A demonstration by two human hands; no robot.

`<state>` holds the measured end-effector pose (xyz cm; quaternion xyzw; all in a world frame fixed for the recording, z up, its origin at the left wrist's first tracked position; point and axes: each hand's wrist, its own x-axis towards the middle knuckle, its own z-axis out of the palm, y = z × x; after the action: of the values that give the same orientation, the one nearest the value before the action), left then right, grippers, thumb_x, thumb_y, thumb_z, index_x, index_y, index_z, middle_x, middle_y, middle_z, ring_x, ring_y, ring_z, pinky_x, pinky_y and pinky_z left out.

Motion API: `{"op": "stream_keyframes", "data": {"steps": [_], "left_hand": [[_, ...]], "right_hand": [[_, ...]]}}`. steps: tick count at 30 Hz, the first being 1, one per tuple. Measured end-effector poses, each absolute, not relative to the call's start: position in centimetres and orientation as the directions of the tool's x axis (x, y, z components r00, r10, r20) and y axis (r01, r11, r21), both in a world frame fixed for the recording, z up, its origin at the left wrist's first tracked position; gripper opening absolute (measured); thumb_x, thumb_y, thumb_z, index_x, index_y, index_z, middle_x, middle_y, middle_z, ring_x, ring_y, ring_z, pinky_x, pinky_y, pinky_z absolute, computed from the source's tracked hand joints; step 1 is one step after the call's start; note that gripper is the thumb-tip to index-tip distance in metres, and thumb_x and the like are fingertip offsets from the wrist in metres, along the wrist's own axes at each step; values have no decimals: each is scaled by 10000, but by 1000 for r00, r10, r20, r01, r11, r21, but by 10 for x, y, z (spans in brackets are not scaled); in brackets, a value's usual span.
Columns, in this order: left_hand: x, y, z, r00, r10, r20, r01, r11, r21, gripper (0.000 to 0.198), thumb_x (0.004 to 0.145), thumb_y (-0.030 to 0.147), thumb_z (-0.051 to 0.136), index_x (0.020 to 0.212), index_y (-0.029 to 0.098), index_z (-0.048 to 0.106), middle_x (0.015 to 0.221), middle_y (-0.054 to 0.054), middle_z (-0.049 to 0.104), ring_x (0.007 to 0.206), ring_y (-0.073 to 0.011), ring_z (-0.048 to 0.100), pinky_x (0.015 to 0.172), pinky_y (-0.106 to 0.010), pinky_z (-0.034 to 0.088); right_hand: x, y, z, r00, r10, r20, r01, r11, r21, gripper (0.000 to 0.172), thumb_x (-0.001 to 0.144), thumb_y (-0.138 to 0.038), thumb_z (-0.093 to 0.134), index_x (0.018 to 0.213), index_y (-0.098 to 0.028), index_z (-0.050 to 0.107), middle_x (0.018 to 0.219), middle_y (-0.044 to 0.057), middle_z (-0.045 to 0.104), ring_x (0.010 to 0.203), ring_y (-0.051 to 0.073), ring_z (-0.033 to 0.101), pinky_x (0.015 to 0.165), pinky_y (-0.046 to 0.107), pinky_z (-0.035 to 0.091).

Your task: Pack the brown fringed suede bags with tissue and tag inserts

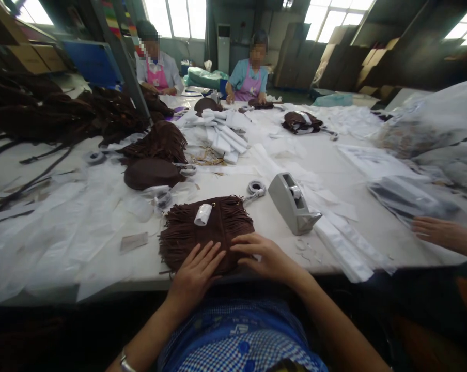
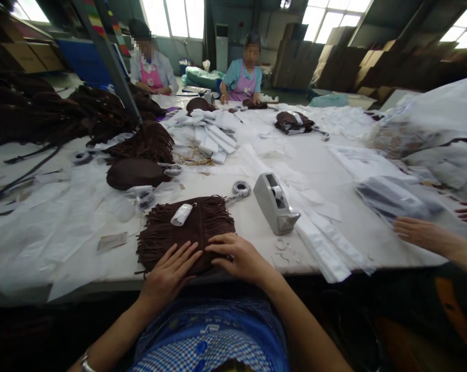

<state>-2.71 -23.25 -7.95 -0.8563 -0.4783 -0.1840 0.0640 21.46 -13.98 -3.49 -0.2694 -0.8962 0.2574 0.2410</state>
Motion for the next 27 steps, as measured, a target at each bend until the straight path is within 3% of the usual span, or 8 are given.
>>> {"op": "stream_keyframes", "data": {"steps": [4, 7, 11, 17, 20, 22, 25, 27], "left_hand": [[-33, -232, -72, 468, 815, 342, 841, -530, 111, 575, 962, 423, 529, 1479, 190, 428, 1502, -109, 481, 1380, -289, 466, 1117, -517, 418], [-34, -231, -64, 487, 808, 333, 822, -552, 138, 499, 974, 408, 513, 1433, 213, 494, 1471, -87, 525, 1356, -258, 499, 1109, -477, 440], [-29, -234, -78, 516, 734, 441, 812, -584, 23, 460, 973, 212, 499, 1431, 164, 495, 1492, -83, 501, 1416, -236, 418, 1192, -429, 323], [-38, -228, -99, 635, 646, 422, 660, -739, 138, 398, 1017, 271, 444, 1391, 178, 545, 1451, -69, 543, 1389, -187, 455, 1158, -316, 359], [-55, -213, -81, 750, 595, 288, 419, -765, 488, 337, 1035, 287, 403, 1264, 272, 650, 1253, 4, 699, 1188, -118, 638, 999, -201, 495], [-71, -197, -53, 757, 632, 166, 303, -565, 768, 324, 1031, 303, 415, 1142, 295, 719, 1043, 21, 779, 971, -115, 730, 842, -169, 561], [-95, -160, -12, 478, 878, -31, 357, -162, 920, 325, 1024, 279, 409, 1089, 299, 726, 979, -5, 774, 723, -110, 729, 664, -196, 586], [-104, -125, 0, 160, 981, 114, 492, -180, 852, 271, 994, 292, 475, 1161, 293, 688, 1036, -21, 758, 788, -137, 722, 714, -243, 593]], "right_hand": [[225, -82, -23, -255, 920, 297, 637, 391, -665, 380, 1002, -411, 467, 1265, -197, 639, 1207, 112, 684, 1008, 215, 680, 896, 340, 541], [219, -22, -25, -30, 988, 149, 887, 95, -453, 621, 976, -506, 483, 1443, -97, 461, 1197, 215, 670, 1048, 314, 671, 916, 418, 507], [202, 38, -29, 64, 993, -100, 956, -90, -278, 835, 949, -637, 420, 1510, -27, 313, 1167, 291, 663, 1104, 392, 646, 897, 449, 486], [182, 63, -26, -86, 986, -141, 951, 39, -308, 523, 899, -396, 614, 1328, -100, 563, 1106, 157, 719, 1068, 273, 665, 896, 310, 474], [172, 54, -20, -228, 972, -64, 905, 188, -382, 411, 889, -366, 630, 1263, -196, 617, 1061, 54, 729, 930, 184, 688, 836, 250, 482], [165, 44, -16, -339, 938, 66, 832, 332, -444, 334, 894, -359, 623, 1195, -215, 655, 1064, 45, 715, 874, 169, 683, 784, 248, 491], [157, 33, -16, -448, 871, 202, 735, 488, -471, 300, 900, -318, 626, 1186, -234, 656, 1098, 49, 695, 892, 179, 674, 778, 269, 501], [154, 30, -18, -486, 846, 219, 718, 529, -453, 294, 902, -296, 634, 1191, -241, 646, 1109, 53, 692, 931, 191, 668, 818, 294, 504]]}}
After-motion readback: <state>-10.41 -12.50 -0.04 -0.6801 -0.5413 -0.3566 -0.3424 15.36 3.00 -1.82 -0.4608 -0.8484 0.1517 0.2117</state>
